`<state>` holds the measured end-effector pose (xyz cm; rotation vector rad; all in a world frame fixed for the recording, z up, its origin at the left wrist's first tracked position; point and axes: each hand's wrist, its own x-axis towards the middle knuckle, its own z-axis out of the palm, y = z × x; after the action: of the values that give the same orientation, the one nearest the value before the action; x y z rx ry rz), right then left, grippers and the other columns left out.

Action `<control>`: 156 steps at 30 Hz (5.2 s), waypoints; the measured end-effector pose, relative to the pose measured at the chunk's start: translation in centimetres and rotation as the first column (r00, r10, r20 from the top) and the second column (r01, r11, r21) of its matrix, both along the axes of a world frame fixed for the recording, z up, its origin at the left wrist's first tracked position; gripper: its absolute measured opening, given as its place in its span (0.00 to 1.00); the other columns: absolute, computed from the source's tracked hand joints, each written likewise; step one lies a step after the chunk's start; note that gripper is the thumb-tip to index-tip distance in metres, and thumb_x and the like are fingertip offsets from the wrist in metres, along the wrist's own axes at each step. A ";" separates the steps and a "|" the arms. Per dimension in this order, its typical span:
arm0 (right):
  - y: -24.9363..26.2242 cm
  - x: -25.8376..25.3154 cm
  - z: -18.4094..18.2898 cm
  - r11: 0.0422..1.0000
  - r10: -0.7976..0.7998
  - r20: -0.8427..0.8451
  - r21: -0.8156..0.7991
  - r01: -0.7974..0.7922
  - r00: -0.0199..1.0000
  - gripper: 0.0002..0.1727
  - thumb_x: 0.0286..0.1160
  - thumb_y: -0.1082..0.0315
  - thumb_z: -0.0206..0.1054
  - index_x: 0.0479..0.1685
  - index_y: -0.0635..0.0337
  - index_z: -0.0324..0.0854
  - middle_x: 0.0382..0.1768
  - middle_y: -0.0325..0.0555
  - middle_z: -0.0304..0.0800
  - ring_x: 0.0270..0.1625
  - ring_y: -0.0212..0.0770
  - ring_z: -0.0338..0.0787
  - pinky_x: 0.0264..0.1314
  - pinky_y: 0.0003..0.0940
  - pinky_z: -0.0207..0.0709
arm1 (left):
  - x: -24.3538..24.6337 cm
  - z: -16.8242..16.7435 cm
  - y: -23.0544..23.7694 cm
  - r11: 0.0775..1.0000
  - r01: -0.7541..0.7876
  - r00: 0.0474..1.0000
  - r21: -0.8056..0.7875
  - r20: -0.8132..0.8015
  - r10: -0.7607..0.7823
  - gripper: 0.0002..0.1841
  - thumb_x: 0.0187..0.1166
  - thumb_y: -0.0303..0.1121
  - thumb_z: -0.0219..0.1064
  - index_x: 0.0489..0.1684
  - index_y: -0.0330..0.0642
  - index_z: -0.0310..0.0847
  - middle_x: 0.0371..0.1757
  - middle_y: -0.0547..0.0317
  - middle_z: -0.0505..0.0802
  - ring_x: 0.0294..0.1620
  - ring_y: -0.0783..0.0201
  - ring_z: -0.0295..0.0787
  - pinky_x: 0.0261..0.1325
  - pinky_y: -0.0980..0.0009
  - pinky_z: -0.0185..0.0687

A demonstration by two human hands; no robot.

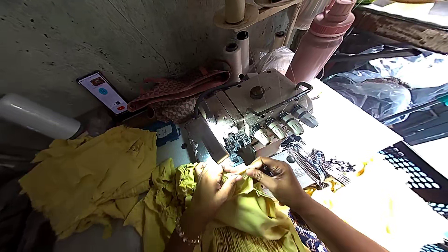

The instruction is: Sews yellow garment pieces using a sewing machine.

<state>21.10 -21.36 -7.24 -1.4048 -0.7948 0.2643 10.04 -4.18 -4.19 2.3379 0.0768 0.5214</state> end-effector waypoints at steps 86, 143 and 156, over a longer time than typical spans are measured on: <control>2.4 1.2 -0.5 0.938 -0.232 0.128 -0.232 0.256 0.964 0.08 0.68 0.59 0.71 0.33 0.52 0.90 0.21 0.23 0.82 0.23 0.11 0.72 0.25 0.11 0.64 | 2.6 -0.8 0.3 0.895 -0.442 0.848 0.062 -0.295 0.440 0.34 0.57 0.58 0.68 0.57 0.40 0.85 0.80 0.36 0.73 0.89 0.35 0.54 0.86 0.27 0.28; 2.2 1.4 -0.3 0.953 -0.171 0.140 -0.226 0.200 0.975 0.04 0.68 0.64 0.71 0.33 0.53 0.86 0.22 0.19 0.78 0.23 0.09 0.71 0.26 0.06 0.64 | 3.4 4.5 3.8 0.992 -0.037 0.953 0.117 -0.295 0.071 0.09 0.75 0.35 0.73 0.31 0.38 0.85 0.31 0.50 0.90 0.40 0.52 0.87 0.49 0.47 0.70; -0.1 0.4 1.2 0.961 -0.170 0.481 -0.111 0.252 0.860 0.11 0.80 0.63 0.68 0.40 0.64 0.87 0.38 0.41 0.90 0.38 0.15 0.81 0.40 0.07 0.72 | 3.9 2.5 5.6 0.955 -0.122 0.980 0.269 -0.121 0.159 0.12 0.69 0.43 0.74 0.41 0.48 0.95 0.65 0.57 0.89 0.76 0.47 0.73 0.76 0.30 0.47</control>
<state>21.55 -21.43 -6.01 -1.7364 -1.0172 -0.1969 13.94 1.44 -1.72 2.6396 0.2583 0.4562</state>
